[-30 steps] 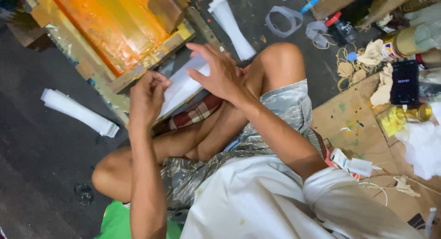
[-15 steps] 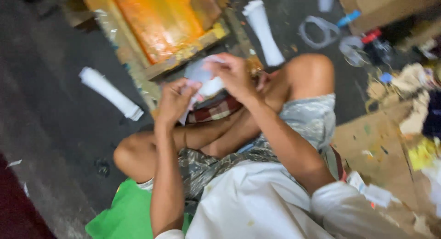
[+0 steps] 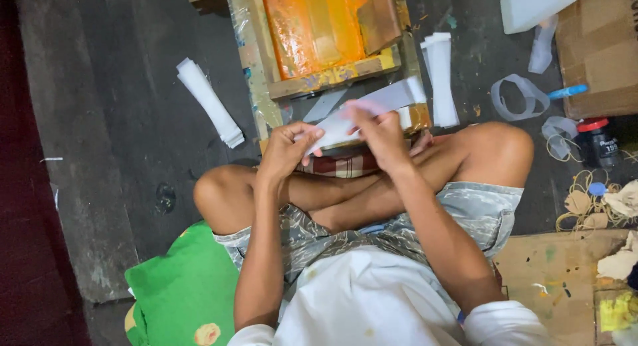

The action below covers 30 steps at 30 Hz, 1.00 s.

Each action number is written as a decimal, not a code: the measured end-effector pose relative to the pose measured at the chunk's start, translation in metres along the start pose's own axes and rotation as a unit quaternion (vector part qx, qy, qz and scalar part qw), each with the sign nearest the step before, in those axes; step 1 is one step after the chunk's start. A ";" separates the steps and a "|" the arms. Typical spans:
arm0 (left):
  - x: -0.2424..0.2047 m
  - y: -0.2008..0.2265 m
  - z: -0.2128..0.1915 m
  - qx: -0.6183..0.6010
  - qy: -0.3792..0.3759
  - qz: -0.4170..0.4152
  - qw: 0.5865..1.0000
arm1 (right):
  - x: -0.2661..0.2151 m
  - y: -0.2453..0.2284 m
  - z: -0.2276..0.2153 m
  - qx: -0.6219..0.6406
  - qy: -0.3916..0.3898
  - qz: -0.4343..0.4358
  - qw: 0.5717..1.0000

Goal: The person sits cross-legged on the floor and performs screen printing. They place a white fabric under a screen, use a squeegee to spread orange ink across the screen, and then lift the screen to reveal the printed fabric.

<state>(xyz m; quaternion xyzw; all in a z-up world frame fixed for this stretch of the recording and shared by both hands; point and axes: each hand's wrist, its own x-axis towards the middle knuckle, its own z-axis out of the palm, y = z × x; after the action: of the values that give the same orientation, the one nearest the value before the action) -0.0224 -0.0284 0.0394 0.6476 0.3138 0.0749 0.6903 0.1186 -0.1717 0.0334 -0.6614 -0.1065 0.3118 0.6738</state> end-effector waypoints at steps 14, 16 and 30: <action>-0.005 0.032 0.005 0.179 0.151 0.269 0.934 | 0.009 -0.032 -0.057 0.058 -0.070 -0.227 0.970; -0.013 0.026 0.024 0.189 0.222 0.292 0.911 | -0.006 -0.039 -0.059 0.033 -0.090 -0.292 0.952; 0.060 -0.042 0.023 0.017 0.192 0.073 0.979 | -0.049 -0.037 -0.073 -0.213 -0.149 -0.419 0.870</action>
<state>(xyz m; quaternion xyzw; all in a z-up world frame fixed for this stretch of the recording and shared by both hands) 0.0243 -0.0240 -0.0214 0.6541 0.3936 0.2425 0.5987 0.1314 -0.2568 0.0748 -0.6277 -0.5362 0.0649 0.5605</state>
